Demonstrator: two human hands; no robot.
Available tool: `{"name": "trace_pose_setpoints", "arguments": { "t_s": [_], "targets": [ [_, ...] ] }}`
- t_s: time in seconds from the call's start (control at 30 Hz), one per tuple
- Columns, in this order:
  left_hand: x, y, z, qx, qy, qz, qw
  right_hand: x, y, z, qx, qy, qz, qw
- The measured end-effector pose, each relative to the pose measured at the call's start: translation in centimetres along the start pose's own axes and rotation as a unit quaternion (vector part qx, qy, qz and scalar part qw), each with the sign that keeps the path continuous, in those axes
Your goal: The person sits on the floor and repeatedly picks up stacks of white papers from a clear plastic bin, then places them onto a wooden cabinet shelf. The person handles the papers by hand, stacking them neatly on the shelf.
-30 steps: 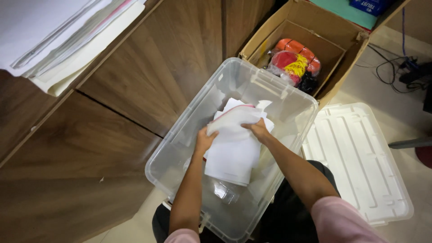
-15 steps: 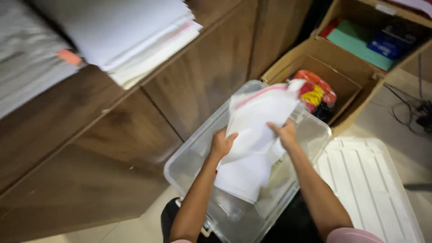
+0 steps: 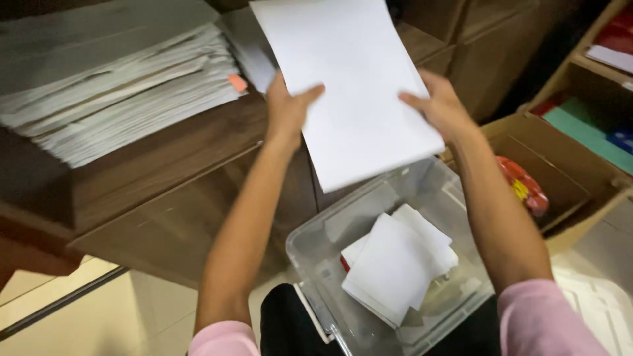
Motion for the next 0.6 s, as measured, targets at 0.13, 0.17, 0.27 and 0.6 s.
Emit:
{"name": "trace_pose_setpoints", "arguments": {
  "t_s": [0.13, 0.17, 0.27, 0.6],
  "targets": [
    [3.5, -3.7, 3.8, 0.054, -0.085, -0.003, 0.995, 7.8, 2.7, -3.1, -0.065, 0.061, 0.052, 0.995],
    [4.6, -2.6, 4.7, 0.054, -0.088, -0.008, 0.995, 9.3, 3.0, -3.8, -0.065, 0.064, 0.058, 0.994],
    [6.5, -0.2, 7.4, 0.194, -0.153, -0.062, 0.967, 13.7, 1.0, -5.8, -0.078, 0.073, -0.034, 0.994],
    [1.7, -0.3, 3.1, 0.411, -0.018, -0.319, 0.854, 21.4, -2.3, -8.4, -0.298, 0.089, -0.059, 0.949]
  ]
}}
Point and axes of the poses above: each hand's wrist, its own x-axis towards the middle knuckle, its own z-axis out of the back of the hand, y = z × x, the point moved 8 cm from there along x, towards the middle knuckle, and after that the axes turned 8 degrees about z, right-handed, at the moved point
